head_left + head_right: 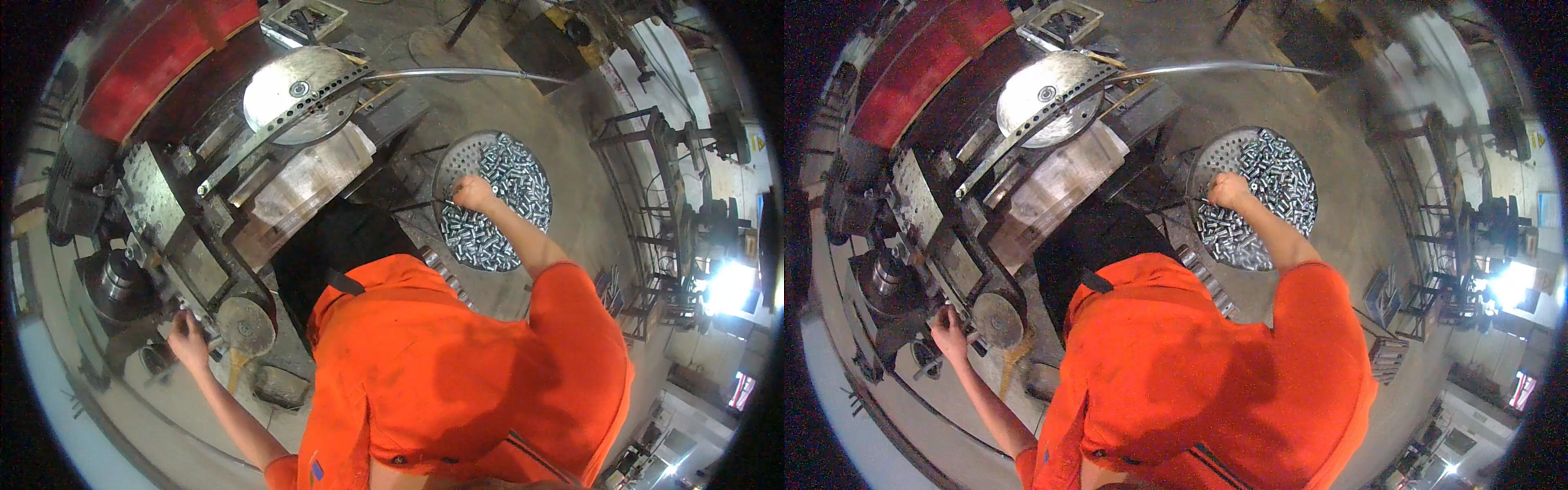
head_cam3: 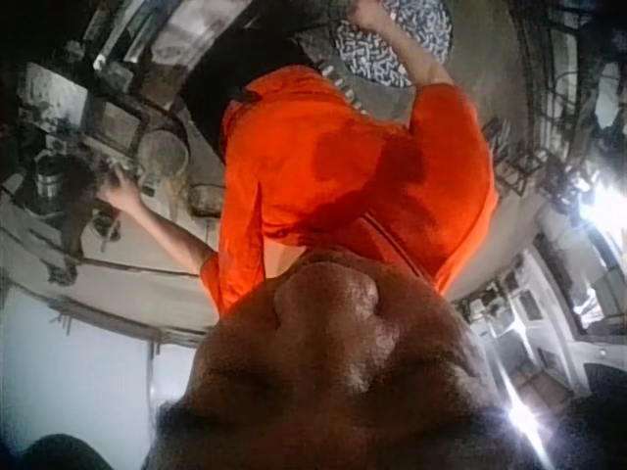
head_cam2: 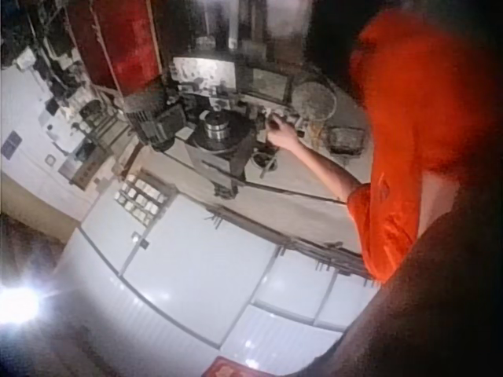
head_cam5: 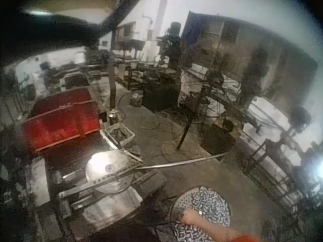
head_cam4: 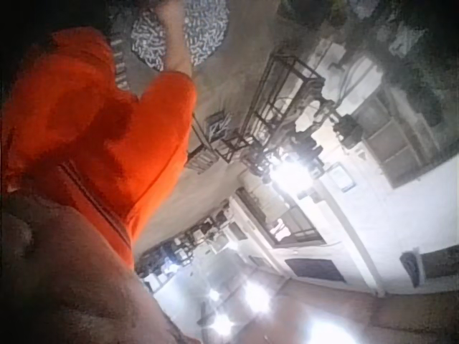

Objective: The person operates a metal forming machine by inserting small metal pieces into the machine and using a long metal rod to push them through. The person repeatedly cycles the machine and collects the formed metal pieces into a red bin.

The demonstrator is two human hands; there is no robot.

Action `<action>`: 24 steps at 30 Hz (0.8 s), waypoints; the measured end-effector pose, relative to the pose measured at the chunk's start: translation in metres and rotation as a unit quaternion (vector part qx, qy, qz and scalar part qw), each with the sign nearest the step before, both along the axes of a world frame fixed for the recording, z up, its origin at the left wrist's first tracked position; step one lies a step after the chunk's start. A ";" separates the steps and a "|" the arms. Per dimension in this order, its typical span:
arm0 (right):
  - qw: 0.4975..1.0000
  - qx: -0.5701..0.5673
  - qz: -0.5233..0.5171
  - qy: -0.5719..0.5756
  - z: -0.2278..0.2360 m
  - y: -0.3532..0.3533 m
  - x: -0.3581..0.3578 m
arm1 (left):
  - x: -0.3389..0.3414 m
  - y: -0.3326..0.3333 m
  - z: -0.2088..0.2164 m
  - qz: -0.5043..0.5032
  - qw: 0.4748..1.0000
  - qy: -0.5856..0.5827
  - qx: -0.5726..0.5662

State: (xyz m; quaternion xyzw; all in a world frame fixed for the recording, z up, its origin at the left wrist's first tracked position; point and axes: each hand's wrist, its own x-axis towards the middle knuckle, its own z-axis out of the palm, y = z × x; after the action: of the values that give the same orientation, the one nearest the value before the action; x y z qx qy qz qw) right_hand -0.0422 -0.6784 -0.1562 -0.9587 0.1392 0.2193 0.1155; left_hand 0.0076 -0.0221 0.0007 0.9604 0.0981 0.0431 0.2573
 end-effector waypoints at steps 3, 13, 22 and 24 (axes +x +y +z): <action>0.998 -0.042 0.016 0.036 0.013 0.008 -0.002 | 0.000 -0.006 0.006 -0.001 1.000 0.007 0.005; 0.988 -0.095 0.068 0.096 0.010 0.010 -0.002 | 0.000 0.005 -0.005 -0.002 1.000 -0.019 -0.009; 0.998 -0.025 0.054 -0.012 0.022 0.005 -0.001 | 0.001 0.003 -0.002 0.010 0.999 0.002 -0.051; 0.990 0.048 0.076 -0.111 0.019 -0.005 -0.001 | -0.001 0.001 0.009 -0.012 0.992 0.046 -0.121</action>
State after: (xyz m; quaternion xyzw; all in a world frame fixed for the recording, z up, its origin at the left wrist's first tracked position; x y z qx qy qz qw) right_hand -0.0434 -0.6834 -0.1372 -0.9783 0.0414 0.1262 0.1593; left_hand 0.0065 -0.0206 0.0100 0.9244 0.1022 -0.0162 0.3672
